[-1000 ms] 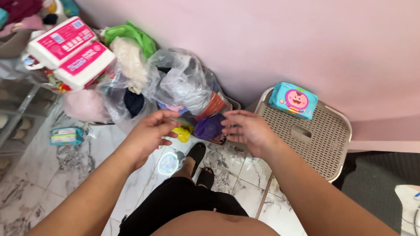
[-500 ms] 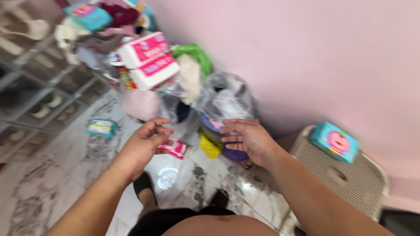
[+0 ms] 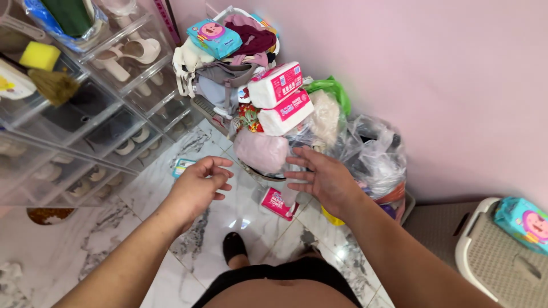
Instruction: The person places various clothing items into a white laundry basket, closes the lid, then picks up and stacks several packages of baby wipes on top of the basket. The person also handles a small plastic bag and a blue garment before placing them into the basket.
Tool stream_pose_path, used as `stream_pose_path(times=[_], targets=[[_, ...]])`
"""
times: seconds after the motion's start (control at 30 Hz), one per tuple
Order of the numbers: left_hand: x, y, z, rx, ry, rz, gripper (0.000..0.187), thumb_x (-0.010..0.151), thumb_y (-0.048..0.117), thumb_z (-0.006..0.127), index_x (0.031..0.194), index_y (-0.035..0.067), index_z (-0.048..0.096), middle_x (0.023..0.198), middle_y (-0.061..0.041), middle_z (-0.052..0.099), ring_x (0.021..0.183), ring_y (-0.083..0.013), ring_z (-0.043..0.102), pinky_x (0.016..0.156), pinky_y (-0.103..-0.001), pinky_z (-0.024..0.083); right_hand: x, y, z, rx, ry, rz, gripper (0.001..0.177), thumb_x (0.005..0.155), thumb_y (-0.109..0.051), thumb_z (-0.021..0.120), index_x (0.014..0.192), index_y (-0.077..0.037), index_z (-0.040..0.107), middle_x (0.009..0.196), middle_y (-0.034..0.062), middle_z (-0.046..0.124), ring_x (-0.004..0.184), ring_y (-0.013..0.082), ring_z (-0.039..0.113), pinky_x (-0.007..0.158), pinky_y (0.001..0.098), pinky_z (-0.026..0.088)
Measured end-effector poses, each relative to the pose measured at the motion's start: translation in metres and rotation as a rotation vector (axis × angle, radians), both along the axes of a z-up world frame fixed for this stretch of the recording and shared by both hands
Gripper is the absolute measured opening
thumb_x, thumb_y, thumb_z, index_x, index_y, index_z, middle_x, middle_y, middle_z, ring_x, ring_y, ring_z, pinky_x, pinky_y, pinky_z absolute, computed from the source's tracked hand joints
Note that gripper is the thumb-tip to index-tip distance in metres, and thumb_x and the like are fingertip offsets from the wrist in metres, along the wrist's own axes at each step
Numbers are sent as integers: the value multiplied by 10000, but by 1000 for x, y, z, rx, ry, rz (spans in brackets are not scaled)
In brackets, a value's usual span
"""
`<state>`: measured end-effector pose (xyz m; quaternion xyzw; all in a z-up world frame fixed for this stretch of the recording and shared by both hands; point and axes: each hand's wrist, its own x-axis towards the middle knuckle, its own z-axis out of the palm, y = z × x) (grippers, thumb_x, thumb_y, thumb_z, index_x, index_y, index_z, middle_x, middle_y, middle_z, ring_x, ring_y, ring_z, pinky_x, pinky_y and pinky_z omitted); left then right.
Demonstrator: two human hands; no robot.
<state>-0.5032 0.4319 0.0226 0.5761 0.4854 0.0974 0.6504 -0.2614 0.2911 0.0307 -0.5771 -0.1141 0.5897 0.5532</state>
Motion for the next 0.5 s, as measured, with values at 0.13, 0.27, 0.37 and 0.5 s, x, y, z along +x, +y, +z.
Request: stream_pose_path(times=[0.13,0.27,0.37,0.5], targets=[[-5,29,-2,-5,-67,37,331,918,69,566,1237,92,653,1102,-62,726,931,-172,697,788,-325,558,-6,29,3,21,-11,24,564,969,-363,538,1409,-11,535,1349,129,642,1107,282,654,944,451,549],[0,47,-8,-18,-92,93,311,929,70,562,1220,94,670,1071,-58,733,899,-164,694,770,-319,555,0,57,3,-17,-32,55,584,960,-376,536,1424,-22,515,1326,136,650,1102,285,666,956,454,545],[5,58,-5,-17,-70,152,282,936,77,574,1202,88,669,1056,-55,732,872,-162,683,749,-327,546,8,77,7,-44,-55,53,571,957,-379,543,1420,-48,508,1301,148,649,1091,292,657,957,460,538],[15,78,-4,-4,-152,223,278,923,84,594,1190,87,671,1044,-60,737,833,-174,672,717,-332,538,27,104,10,-33,-38,70,540,943,-363,568,1393,-70,515,1278,154,639,1088,313,649,948,470,535]])
